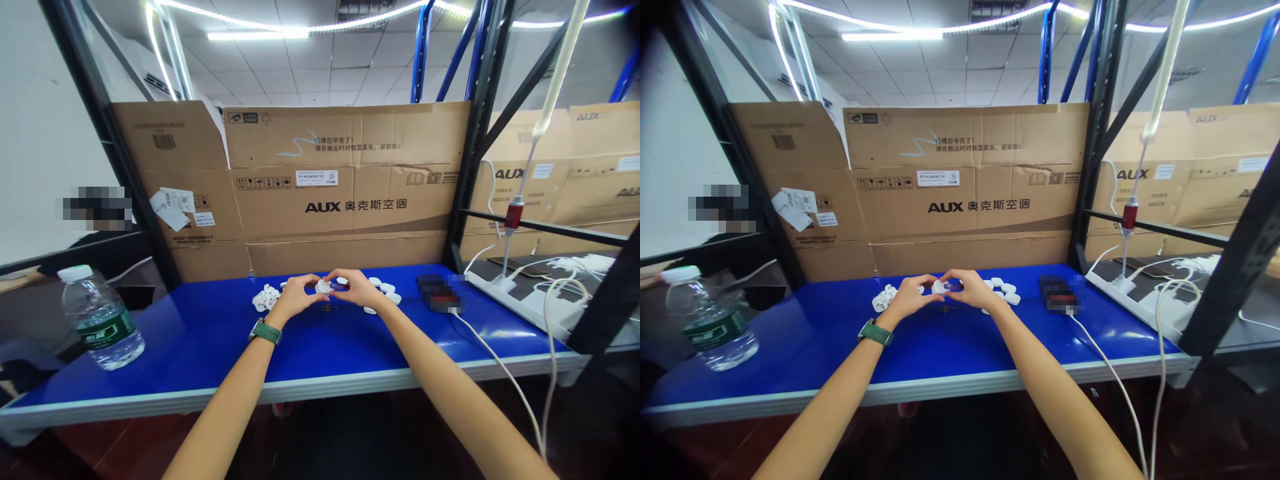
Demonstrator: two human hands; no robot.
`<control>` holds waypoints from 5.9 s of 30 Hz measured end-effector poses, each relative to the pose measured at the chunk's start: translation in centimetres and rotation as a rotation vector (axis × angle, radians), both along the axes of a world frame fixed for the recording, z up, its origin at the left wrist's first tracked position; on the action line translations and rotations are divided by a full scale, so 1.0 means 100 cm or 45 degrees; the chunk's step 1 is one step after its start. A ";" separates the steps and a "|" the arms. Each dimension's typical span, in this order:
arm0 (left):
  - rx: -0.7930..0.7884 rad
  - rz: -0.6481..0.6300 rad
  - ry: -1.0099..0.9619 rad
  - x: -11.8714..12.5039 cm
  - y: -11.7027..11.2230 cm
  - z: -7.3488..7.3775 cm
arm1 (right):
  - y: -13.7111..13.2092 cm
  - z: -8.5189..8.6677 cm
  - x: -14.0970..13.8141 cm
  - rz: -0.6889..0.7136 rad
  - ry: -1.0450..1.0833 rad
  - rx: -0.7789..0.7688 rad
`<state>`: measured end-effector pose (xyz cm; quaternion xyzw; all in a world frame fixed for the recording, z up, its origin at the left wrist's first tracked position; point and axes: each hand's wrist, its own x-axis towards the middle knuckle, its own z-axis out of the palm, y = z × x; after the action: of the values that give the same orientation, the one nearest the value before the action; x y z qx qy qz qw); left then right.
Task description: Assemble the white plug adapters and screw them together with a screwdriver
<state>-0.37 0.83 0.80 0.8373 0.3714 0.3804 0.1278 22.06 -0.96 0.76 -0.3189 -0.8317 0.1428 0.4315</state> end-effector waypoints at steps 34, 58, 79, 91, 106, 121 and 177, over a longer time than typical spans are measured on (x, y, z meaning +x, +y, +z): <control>-0.401 -0.217 -0.445 0.005 0.014 -0.013 | 0.005 -0.004 0.002 0.054 -0.076 0.189; 0.009 -0.228 -0.443 0.007 0.008 -0.007 | 0.001 0.000 -0.002 -0.086 -0.073 0.319; -0.140 -0.094 -0.428 0.012 0.006 -0.008 | 0.007 -0.007 -0.016 -0.298 0.146 0.003; 0.037 0.507 0.154 -0.016 0.028 -0.021 | 0.015 -0.021 -0.001 -0.460 -0.480 -0.122; -0.044 0.432 0.365 -0.018 0.020 -0.020 | 0.016 -0.024 -0.003 -0.506 -0.543 -0.133; -0.110 -0.360 0.231 -0.008 -0.005 -0.001 | 0.000 0.005 -0.002 -0.079 0.087 -0.135; -0.177 -0.612 0.435 0.002 -0.008 -0.015 | -0.030 0.013 -0.021 0.899 0.856 -0.705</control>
<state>-0.20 0.01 -0.70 0.9423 0.2040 0.1665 0.2068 19.97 -4.01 2.05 -0.0594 -0.6362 0.5855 0.4989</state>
